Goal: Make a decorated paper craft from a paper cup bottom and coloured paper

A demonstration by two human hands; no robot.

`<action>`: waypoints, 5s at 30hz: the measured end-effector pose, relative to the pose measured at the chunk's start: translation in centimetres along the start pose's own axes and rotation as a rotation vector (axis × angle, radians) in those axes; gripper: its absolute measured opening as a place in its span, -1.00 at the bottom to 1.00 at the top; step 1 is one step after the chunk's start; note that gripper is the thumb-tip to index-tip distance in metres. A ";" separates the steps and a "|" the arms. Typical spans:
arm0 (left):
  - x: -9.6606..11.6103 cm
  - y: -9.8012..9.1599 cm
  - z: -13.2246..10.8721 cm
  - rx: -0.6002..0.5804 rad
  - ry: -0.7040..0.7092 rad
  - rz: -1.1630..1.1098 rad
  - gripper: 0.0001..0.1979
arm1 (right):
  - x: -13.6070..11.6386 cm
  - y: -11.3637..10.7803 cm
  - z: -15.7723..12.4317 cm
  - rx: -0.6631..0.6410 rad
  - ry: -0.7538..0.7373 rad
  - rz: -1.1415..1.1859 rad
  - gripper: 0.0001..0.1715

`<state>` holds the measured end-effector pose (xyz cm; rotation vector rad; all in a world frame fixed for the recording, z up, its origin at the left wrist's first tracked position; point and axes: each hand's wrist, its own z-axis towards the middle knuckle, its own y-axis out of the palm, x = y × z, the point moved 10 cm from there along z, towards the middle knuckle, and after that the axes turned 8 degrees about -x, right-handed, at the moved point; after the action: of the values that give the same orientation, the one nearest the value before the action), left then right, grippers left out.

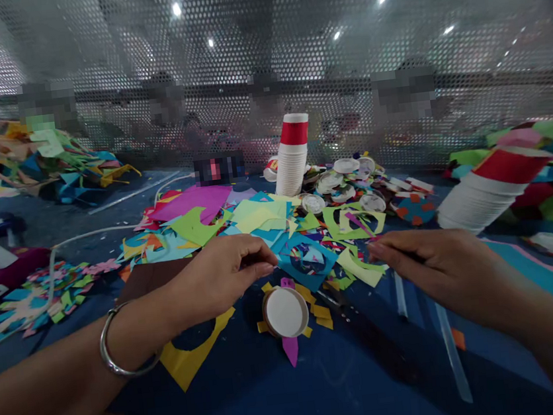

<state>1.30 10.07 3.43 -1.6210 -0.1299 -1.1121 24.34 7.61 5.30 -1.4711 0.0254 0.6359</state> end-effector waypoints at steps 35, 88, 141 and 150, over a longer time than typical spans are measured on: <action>9.2 2.6 -3.3 0.333 0.756 0.594 -0.86 | -5.5 8.6 -0.3 -0.478 0.033 0.800 -0.48; 2.1 5.1 0.8 -0.168 0.079 -0.964 -0.69 | -3.9 4.6 0.8 0.001 0.086 0.582 -0.77; 0.7 3.3 0.9 -0.064 0.061 -0.597 -0.87 | 0.0 0.6 0.4 0.304 0.139 0.507 -0.64; 1.2 4.9 1.1 -0.106 0.098 -0.635 -0.79 | -7.4 4.6 0.5 -0.063 -0.129 0.400 -0.80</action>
<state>5.53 8.59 0.84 -1.6595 -0.5577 -1.6985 16.05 5.14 4.09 -1.4944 0.2057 1.0630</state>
